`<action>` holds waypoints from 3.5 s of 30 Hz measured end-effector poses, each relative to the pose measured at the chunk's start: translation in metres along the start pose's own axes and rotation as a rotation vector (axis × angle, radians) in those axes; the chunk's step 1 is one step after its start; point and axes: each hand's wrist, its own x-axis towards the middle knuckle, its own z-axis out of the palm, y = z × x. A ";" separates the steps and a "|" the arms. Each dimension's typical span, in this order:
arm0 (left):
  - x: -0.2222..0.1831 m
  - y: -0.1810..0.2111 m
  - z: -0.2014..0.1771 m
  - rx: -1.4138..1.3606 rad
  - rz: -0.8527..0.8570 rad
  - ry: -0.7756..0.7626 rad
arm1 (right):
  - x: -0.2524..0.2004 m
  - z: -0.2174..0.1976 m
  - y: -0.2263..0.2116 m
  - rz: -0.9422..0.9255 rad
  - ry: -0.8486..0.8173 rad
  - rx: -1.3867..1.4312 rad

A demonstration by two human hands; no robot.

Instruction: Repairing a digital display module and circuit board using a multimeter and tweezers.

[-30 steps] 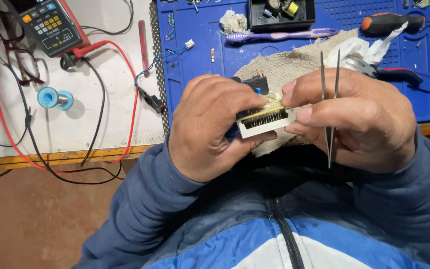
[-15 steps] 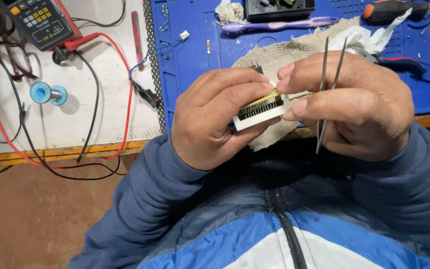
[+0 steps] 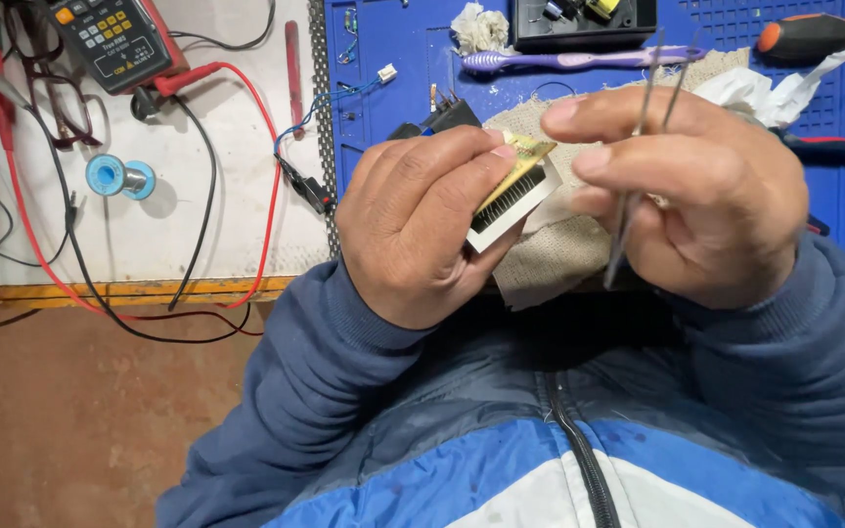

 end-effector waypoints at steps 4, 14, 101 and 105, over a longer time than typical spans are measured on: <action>0.002 0.001 0.007 -0.012 0.019 0.002 | -0.039 0.006 -0.015 0.174 0.117 -0.038; -0.004 0.004 0.017 0.008 0.033 0.032 | -0.055 -0.006 -0.049 0.464 -0.017 0.000; -0.003 0.005 0.017 0.014 0.032 0.022 | -0.016 0.021 -0.062 0.264 0.181 -0.161; -0.004 0.004 0.018 0.021 0.033 0.020 | -0.019 0.015 -0.059 0.218 0.111 -0.182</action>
